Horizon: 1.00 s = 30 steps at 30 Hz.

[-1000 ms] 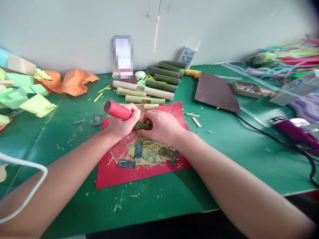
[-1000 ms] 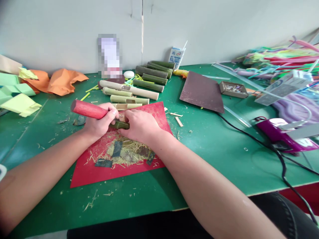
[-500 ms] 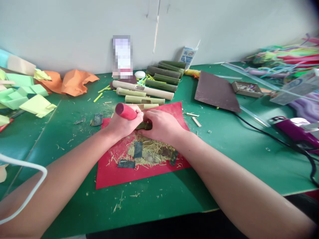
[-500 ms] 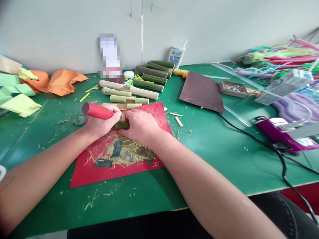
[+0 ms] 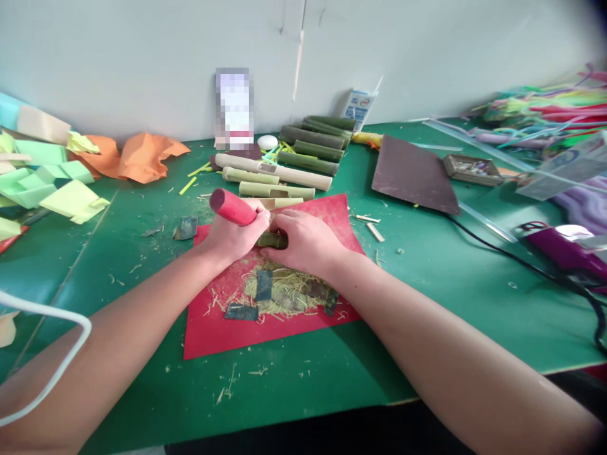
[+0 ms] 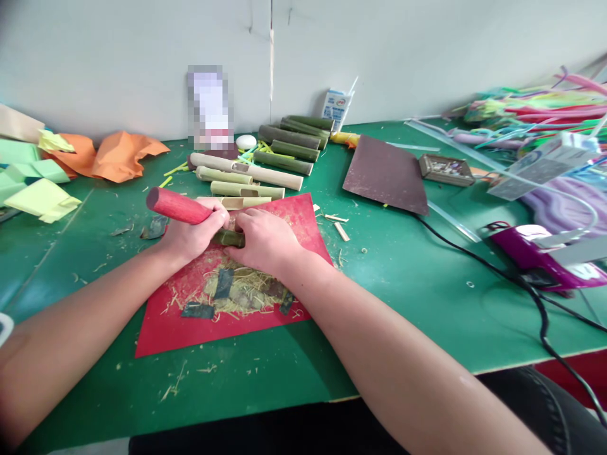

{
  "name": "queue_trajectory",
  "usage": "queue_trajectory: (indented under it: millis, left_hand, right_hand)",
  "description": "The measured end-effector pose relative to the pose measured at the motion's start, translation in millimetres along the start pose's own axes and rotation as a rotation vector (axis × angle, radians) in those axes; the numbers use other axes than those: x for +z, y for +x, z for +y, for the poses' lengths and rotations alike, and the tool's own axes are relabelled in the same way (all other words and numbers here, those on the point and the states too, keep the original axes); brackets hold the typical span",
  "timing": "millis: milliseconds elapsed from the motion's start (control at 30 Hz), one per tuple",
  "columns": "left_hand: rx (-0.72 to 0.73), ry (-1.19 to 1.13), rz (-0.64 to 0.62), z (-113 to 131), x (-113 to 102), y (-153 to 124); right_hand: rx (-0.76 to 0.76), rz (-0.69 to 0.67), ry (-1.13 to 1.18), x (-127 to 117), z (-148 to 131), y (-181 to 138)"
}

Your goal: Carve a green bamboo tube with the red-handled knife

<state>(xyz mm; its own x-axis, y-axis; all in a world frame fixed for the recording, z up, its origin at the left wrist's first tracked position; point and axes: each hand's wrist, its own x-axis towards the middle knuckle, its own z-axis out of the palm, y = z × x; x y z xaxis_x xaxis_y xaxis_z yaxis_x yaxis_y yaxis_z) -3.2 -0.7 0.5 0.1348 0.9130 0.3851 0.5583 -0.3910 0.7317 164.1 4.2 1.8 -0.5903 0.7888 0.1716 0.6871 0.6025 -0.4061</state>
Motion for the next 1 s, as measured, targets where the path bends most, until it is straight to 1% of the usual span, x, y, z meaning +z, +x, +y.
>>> queue_trajectory:
  millis: [133,267,467,633,733,800,900,1000]
  left_hand:
    - [-0.032,0.033,0.011,1.4,2.5,0.7]
    - [-0.025,0.032,0.007,3.0,4.2,1.1]
    - [-0.035,-0.074,-0.006,1.7,4.2,0.6]
    - [-0.096,-0.260,0.001,-0.5,3.8,-4.7]
    - [-0.130,-0.371,0.102,-0.4,5.0,-5.1]
    - [-0.160,-0.417,0.134,0.1,6.0,-3.3]
    - [-0.183,-0.395,0.124,-0.4,7.5,-0.6]
    - [-0.170,-0.328,0.092,-3.4,8.5,0.1]
  right_hand:
    - [0.005,0.035,0.025,2.5,1.5,1.3]
    - [-0.019,0.058,0.074,3.7,4.0,1.0]
    - [-0.048,0.048,0.178,4.3,9.0,1.9]
    - [-0.048,0.039,0.183,2.4,8.4,2.8]
    - [-0.033,0.043,0.136,1.5,7.1,2.4]
    - [-0.030,0.047,0.117,1.3,6.5,2.0]
    - [-0.037,0.043,0.104,1.0,6.6,1.6]
    - [-0.050,0.044,0.098,1.0,7.8,1.6]
